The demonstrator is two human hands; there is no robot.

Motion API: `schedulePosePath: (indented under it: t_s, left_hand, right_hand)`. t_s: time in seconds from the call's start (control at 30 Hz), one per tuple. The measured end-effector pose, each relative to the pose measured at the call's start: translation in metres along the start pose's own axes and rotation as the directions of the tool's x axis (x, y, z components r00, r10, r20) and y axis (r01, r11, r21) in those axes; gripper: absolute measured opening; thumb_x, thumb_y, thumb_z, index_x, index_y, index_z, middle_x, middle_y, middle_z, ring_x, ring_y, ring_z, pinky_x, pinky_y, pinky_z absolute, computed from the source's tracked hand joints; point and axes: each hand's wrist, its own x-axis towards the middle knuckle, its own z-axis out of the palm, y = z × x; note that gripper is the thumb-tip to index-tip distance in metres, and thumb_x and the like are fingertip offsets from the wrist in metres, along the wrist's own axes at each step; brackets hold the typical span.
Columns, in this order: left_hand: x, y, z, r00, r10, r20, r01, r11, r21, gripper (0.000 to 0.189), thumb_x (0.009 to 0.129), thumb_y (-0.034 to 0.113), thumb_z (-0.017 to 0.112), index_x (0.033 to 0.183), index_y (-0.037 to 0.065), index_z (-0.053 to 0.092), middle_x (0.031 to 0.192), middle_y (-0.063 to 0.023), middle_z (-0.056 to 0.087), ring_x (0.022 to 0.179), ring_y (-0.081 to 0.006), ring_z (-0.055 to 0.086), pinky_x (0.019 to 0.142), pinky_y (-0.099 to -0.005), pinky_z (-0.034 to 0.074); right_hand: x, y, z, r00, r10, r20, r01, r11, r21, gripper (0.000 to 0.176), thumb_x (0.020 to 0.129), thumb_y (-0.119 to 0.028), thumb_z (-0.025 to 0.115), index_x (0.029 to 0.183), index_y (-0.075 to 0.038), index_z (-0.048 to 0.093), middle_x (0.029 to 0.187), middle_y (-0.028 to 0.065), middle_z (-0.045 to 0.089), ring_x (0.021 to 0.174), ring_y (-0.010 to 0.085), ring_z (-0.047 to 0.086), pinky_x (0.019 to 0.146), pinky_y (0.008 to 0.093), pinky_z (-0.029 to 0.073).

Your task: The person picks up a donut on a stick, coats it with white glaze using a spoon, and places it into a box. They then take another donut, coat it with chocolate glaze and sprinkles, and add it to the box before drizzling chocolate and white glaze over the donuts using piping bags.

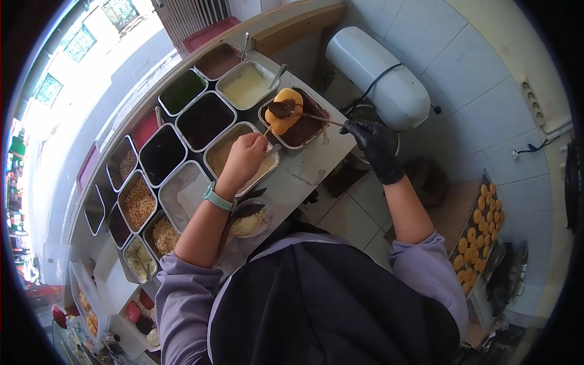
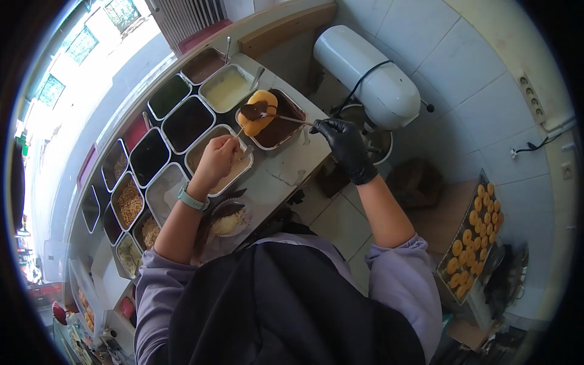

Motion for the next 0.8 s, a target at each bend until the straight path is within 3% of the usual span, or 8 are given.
schedulePosePath:
  t_s: [0.07, 0.27, 0.37, 0.47, 0.53, 0.63, 0.73, 0.8]
  left_hand:
    - [0.002, -0.005, 0.003, 0.967, 0.236, -0.094, -0.209, 0.948, 0.238, 0.026, 0.083, 0.019, 0.045, 0.074, -0.005, 0.053, 0.062, -0.0165, 0.055, 0.054, -0.0262, 0.053, 0.053, -0.0352, 0.041]
    - [-0.005, 0.005, 0.004, 0.957, 0.282, -0.074, -0.235, 0.897, 0.375, 0.027, 0.083, 0.018, 0.045, 0.081, -0.007, 0.055, 0.073, -0.0235, 0.057, 0.072, -0.0377, 0.057, 0.066, -0.0393, 0.043]
    - [0.001, -0.002, 0.003, 0.942, 0.328, -0.075, -0.289, 0.903, 0.317, 0.025, 0.084, 0.017, 0.043, 0.075, -0.004, 0.053, 0.062, -0.0172, 0.055, 0.053, -0.0291, 0.054, 0.05, -0.0362, 0.041]
    - [0.003, 0.002, -0.011, 0.975, -0.162, 0.154, 0.202, 0.932, -0.302, 0.021, 0.085, 0.015, 0.041, 0.069, 0.003, 0.048, 0.05, -0.0028, 0.042, 0.036, -0.013, 0.037, 0.035, -0.0275, 0.028]
    - [0.002, 0.002, -0.016, 0.976, -0.154, 0.153, 0.202, 0.901, -0.384, 0.018, 0.085, 0.014, 0.041, 0.068, 0.007, 0.044, 0.051, 0.0037, 0.032, 0.036, -0.0058, 0.027, 0.033, -0.023, 0.018]
    - [0.004, 0.001, -0.021, 0.969, -0.163, 0.183, 0.229, 0.869, -0.439, 0.018, 0.085, 0.014, 0.041, 0.068, 0.009, 0.041, 0.05, 0.0064, 0.027, 0.035, -0.0036, 0.02, 0.033, -0.0217, 0.014]
    - [0.004, 0.003, -0.023, 0.966, -0.158, 0.207, 0.237, 0.86, -0.451, 0.019, 0.085, 0.015, 0.04, 0.067, 0.011, 0.039, 0.05, 0.0068, 0.026, 0.036, -0.0035, 0.019, 0.034, -0.0213, 0.013]
    - [0.007, 0.003, -0.027, 0.956, -0.179, 0.231, 0.271, 0.838, -0.474, 0.019, 0.085, 0.016, 0.04, 0.067, 0.011, 0.038, 0.05, 0.007, 0.026, 0.036, -0.0035, 0.018, 0.034, -0.0213, 0.013]
  right_hand:
    - [0.003, -0.002, -0.001, 0.999, 0.054, -0.006, -0.054, 0.998, 0.018, 0.024, 0.084, -0.019, 0.054, 0.082, 0.002, 0.066, 0.072, 0.0048, 0.064, 0.067, 0.0069, 0.054, 0.064, 0.0241, 0.043]
    - [0.009, 0.0, 0.0, 0.999, -0.012, 0.047, 0.013, 1.0, -0.024, 0.022, 0.084, -0.019, 0.055, 0.083, 0.001, 0.066, 0.072, 0.0045, 0.064, 0.066, 0.006, 0.054, 0.063, 0.0239, 0.043]
    - [0.016, 0.01, -0.003, 0.987, -0.133, -0.085, 0.133, 0.991, -0.013, 0.022, 0.084, -0.02, 0.056, 0.084, 0.0, 0.066, 0.072, 0.0072, 0.065, 0.066, 0.0072, 0.055, 0.062, 0.0251, 0.043]
    - [0.0, -0.006, 0.004, 0.946, -0.264, -0.189, 0.226, 0.953, -0.201, 0.021, 0.084, -0.02, 0.056, 0.081, 0.0, 0.064, 0.072, 0.0117, 0.064, 0.065, 0.0148, 0.059, 0.06, 0.0277, 0.044]
    - [-0.006, -0.008, 0.004, 0.879, -0.426, -0.217, 0.307, 0.851, -0.426, 0.019, 0.083, -0.017, 0.055, 0.078, -0.001, 0.063, 0.069, 0.0142, 0.062, 0.064, 0.0228, 0.06, 0.058, 0.0311, 0.044]
    - [-0.002, 0.006, 0.012, 0.792, -0.606, 0.075, 0.443, 0.486, -0.754, 0.013, 0.08, -0.013, 0.055, 0.073, -0.002, 0.059, 0.064, 0.0149, 0.057, 0.062, 0.0323, 0.056, 0.056, 0.0376, 0.044]
    - [-0.007, 0.008, 0.024, 0.768, -0.62, 0.158, 0.499, 0.426, -0.754, 0.011, 0.077, -0.011, 0.056, 0.07, -0.003, 0.056, 0.061, 0.014, 0.055, 0.058, 0.0323, 0.054, 0.055, 0.0421, 0.043]
    - [-0.01, -0.005, 0.013, 0.795, -0.606, 0.023, 0.44, 0.551, -0.709, 0.013, 0.079, -0.012, 0.056, 0.073, -0.001, 0.058, 0.064, 0.0144, 0.057, 0.06, 0.0305, 0.056, 0.056, 0.0387, 0.044]
